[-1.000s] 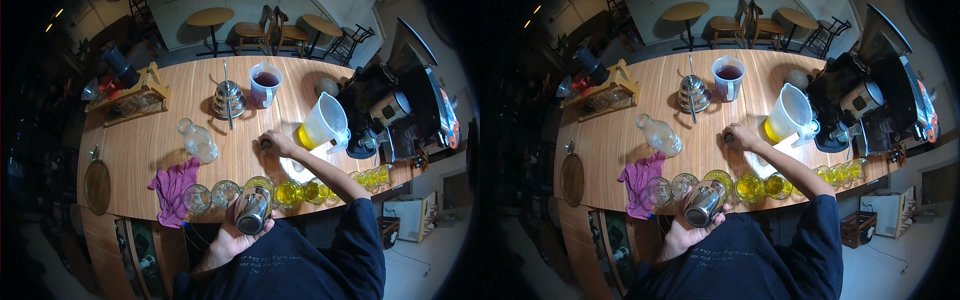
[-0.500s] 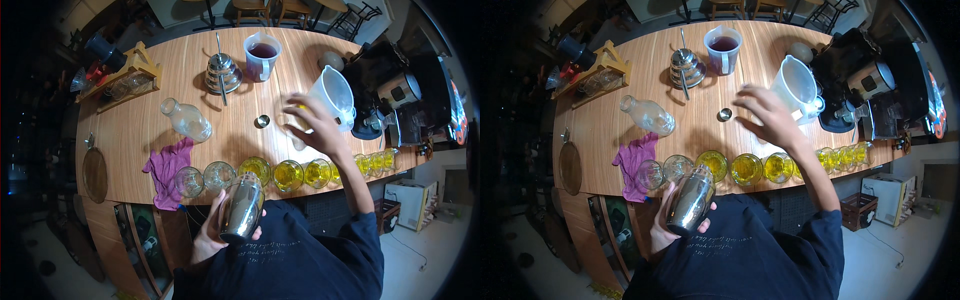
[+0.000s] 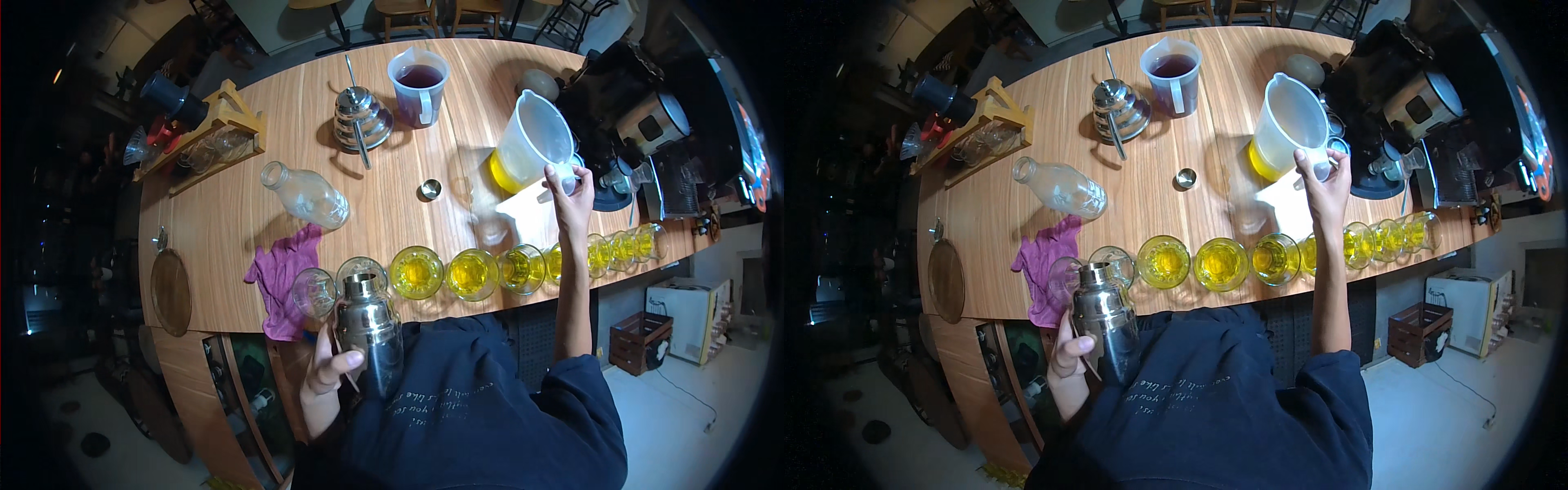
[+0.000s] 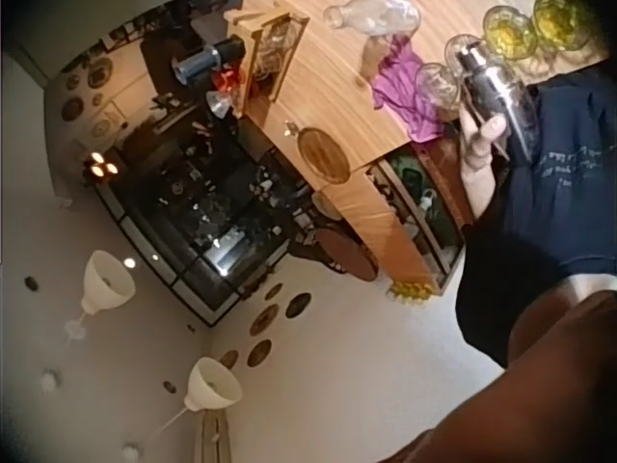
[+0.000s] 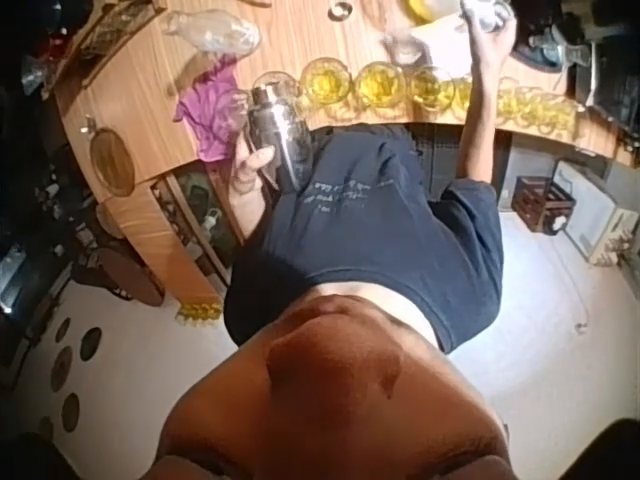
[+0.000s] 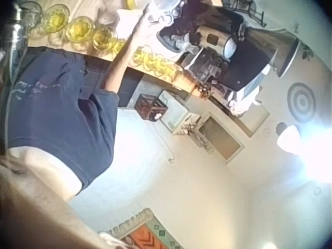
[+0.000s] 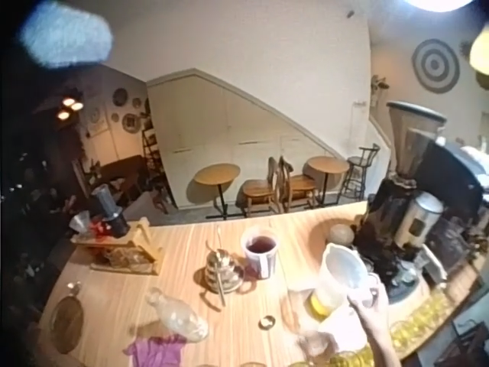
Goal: The recorder prepares drinks by pouring liquid from a pitcher into a shaker, shaking the mixture, and pouring it into several glasses.
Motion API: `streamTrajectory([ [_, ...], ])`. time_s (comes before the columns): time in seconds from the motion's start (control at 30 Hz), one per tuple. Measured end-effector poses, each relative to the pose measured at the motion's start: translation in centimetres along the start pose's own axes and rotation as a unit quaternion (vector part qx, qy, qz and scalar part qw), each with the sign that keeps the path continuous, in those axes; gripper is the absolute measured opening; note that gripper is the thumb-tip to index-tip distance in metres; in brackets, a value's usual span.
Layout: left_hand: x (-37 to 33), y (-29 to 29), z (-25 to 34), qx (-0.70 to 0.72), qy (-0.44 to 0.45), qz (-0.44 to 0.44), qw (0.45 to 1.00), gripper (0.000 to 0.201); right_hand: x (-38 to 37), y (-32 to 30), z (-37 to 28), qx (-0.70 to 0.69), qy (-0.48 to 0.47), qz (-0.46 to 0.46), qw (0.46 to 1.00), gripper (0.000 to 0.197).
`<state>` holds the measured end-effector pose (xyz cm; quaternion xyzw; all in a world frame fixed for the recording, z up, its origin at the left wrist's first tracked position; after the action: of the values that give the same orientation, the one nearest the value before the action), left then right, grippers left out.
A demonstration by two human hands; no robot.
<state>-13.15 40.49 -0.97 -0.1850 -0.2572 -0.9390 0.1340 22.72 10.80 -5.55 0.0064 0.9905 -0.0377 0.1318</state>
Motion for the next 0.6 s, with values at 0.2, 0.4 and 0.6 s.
streamTrajectory([
  [0.2,1.1,0.3,1.3,-0.110,0.150,0.036,0.982,0.085,0.0,0.6,-0.5,-0.028,-0.025,0.070,0.997,0.052],
  [0.4,4.0,0.0,2.9,-0.247,0.296,0.134,0.913,0.085,-1.0,-2.3,-2.3,-0.025,-0.099,0.114,0.988,0.047],
  [0.6,7.1,-2.0,3.3,-0.296,0.353,0.217,0.861,0.084,-0.8,-2.6,-11.0,-0.046,-0.195,0.030,0.979,0.038],
])
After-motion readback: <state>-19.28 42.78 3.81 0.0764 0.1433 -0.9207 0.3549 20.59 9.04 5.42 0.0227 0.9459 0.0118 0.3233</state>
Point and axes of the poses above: each hand's wrist, its own x-axis away from the middle knuckle, its own y-axis out of the palm, z = x × y, the point moved 8 cm from there along -x, towards the middle knuckle, and after that the axes turned 4 degrees about -y, right-handed, at the moved point
